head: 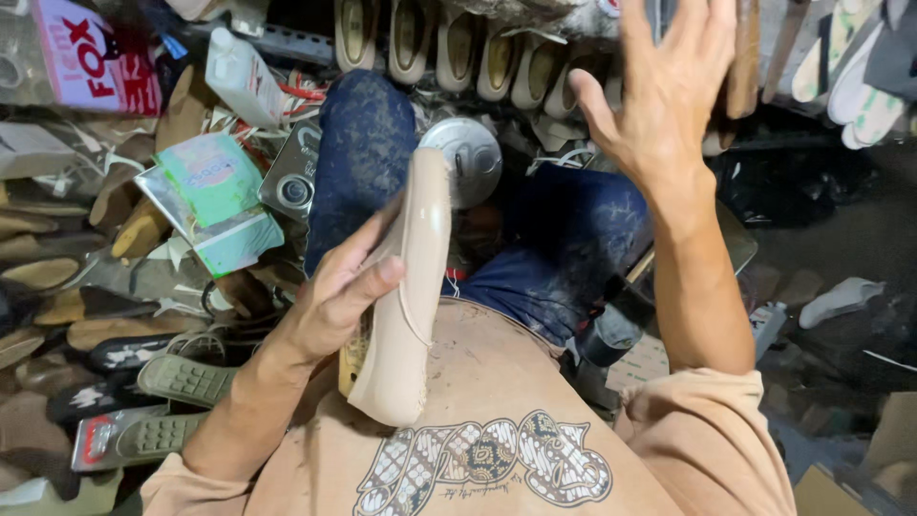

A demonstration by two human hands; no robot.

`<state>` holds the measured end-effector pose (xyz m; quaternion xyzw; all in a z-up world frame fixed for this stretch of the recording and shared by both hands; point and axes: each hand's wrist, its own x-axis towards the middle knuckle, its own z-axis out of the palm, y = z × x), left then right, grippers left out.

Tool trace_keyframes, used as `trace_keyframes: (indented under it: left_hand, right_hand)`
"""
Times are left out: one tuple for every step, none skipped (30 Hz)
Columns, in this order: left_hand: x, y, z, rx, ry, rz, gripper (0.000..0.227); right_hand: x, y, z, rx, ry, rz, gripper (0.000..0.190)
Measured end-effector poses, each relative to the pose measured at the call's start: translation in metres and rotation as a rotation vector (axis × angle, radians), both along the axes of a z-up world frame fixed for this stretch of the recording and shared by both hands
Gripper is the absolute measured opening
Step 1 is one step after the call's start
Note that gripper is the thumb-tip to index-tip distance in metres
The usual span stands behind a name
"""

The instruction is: The person holds a beige shoe and repeatedly rubs its sole and sides with their fingers. They rotate the shoe to access different areas and occasionally reach for a container on the workbench.

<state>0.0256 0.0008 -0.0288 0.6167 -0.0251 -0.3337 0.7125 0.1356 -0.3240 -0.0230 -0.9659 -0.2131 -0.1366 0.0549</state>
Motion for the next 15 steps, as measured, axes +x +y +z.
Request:
trace_keyframes:
  left_hand:
    - [0.0, 0.002, -0.002, -0.004, 0.026, 0.062, 0.085]
    - [0.0, 0.002, -0.002, -0.011, 0.021, 0.067, 0.085]
    - [0.001, 0.002, -0.002, -0.046, 0.037, 0.111, 0.084]
    - [0.0, 0.003, -0.002, -0.077, 0.058, 0.158, 0.082]
    - [0.0, 0.002, -0.004, -0.081, 0.056, 0.165, 0.082]
    - [-0.002, 0.003, -0.006, -0.121, 0.06, 0.195, 0.081]
    - [-0.003, 0.003, -0.009, -0.161, 0.064, 0.225, 0.079]
    - [-0.003, 0.004, -0.008, -0.161, 0.066, 0.231, 0.079]
    - [-0.002, 0.004, -0.008, -0.181, 0.065, 0.248, 0.079]
    - [-0.002, 0.004, -0.007, -0.203, 0.061, 0.269, 0.078]
    - [-0.002, 0.005, -0.009, -0.205, 0.061, 0.277, 0.078]
    - [-0.003, 0.005, -0.01, -0.254, 0.095, 0.309, 0.078]
    - [-0.005, 0.005, -0.011, -0.305, 0.128, 0.34, 0.079]
    - [-0.004, 0.006, -0.01, -0.3, 0.128, 0.341, 0.079]
    - [-0.003, 0.006, -0.009, -0.279, 0.094, 0.319, 0.079]
  right_hand:
    - [0.019, 0.0, 0.001, -0.201, 0.076, -0.028, 0.072]
    - [0.029, 0.0, -0.007, -0.207, 0.07, -0.024, 0.072]
    - [0.039, 0.0, -0.015, -0.207, 0.052, -0.027, 0.071]
    - [0.049, 0.002, -0.024, -0.204, 0.039, -0.026, 0.072]
    - [0.057, 0.0, -0.034, -0.207, 0.037, -0.019, 0.072]
    - [0.064, -0.003, -0.044, -0.208, 0.052, -0.054, 0.071]
    - [0.07, -0.005, -0.055, -0.208, 0.066, -0.089, 0.073]
    - [0.071, -0.003, -0.056, -0.208, 0.068, -0.083, 0.073]
    - [0.071, -0.001, -0.056, -0.176, -0.044, -0.085, 0.07]
    - [0.072, 0.002, -0.057, -0.143, -0.159, -0.083, 0.073]
    - [0.067, 0.005, -0.047, -0.144, -0.159, -0.075, 0.073]
    - [0.062, 0.009, -0.038, -0.097, -0.23, -0.078, 0.064]
    - [0.056, 0.012, -0.029, -0.05, -0.3, -0.079, 0.055]
    - [0.061, 0.009, -0.039, -0.045, -0.298, -0.079, 0.055]
    - [0.065, 0.005, -0.049, -0.123, -0.208, -0.085, 0.065]
